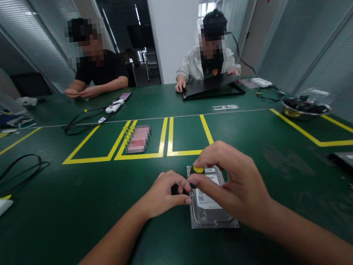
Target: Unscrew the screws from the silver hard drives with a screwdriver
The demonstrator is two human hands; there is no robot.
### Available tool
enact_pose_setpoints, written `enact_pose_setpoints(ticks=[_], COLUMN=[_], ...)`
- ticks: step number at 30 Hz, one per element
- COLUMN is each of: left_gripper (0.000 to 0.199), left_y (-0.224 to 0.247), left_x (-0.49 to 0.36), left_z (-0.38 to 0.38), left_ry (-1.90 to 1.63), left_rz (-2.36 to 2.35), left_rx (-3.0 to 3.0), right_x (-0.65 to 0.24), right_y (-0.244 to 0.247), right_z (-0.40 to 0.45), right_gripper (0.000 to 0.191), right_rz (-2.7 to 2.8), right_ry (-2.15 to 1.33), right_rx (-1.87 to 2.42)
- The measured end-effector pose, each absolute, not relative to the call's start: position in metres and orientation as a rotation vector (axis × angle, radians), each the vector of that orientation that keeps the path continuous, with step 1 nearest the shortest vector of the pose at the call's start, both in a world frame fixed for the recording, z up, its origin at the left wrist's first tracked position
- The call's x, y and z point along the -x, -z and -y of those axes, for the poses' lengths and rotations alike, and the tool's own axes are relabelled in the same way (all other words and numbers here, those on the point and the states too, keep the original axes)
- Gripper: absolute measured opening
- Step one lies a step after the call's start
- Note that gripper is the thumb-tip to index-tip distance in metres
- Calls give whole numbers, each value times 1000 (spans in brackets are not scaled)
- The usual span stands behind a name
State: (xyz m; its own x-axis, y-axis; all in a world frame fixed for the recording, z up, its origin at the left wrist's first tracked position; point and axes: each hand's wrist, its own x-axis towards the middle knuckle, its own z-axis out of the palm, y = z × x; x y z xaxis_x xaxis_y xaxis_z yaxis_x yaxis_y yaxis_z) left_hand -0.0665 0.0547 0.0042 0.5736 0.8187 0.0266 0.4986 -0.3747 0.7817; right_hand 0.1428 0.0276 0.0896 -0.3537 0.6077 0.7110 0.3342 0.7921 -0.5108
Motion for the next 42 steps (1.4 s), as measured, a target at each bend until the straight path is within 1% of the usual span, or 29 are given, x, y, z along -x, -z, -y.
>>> enact_pose_setpoints(ticks=[7,11,17,22,26,31,37,42], left_gripper=[30,32,31,31,29,28,26,28], left_y=[-2,0,0,-1,-2,-3,-1,-3], left_x=[68,68,68,67,67,67,66,67], left_z=[-56,-56,-55,-55,-55,-54,-55,-55], left_ry=[-542,-545,-520,-530,-534,-514,-543,-550], left_rz=[-1038,-1042,-1064,-1044,-1048,-1062,-1043,-1047], left_rx=[-2114,-2106,-2094,-2068,-2072,-2099,-2093,-2076], right_x=[-142,-142,-142,-142,-142,-142,-144,-143], right_y=[-88,-88,-88,-88,-88,-88,-88,-87], right_z=[-28,-29,-29,-29,-30,-29,-28,-30], right_gripper=[24,22,14,18,17,25,25,20], right_rz=[1940,1948,1976,1973,1983,1995,2000,1969], right_ry=[-284,-251,-293,-309,-287,-324,-344,-313], right_rx=[741,731,679,667,671,638,611,699])
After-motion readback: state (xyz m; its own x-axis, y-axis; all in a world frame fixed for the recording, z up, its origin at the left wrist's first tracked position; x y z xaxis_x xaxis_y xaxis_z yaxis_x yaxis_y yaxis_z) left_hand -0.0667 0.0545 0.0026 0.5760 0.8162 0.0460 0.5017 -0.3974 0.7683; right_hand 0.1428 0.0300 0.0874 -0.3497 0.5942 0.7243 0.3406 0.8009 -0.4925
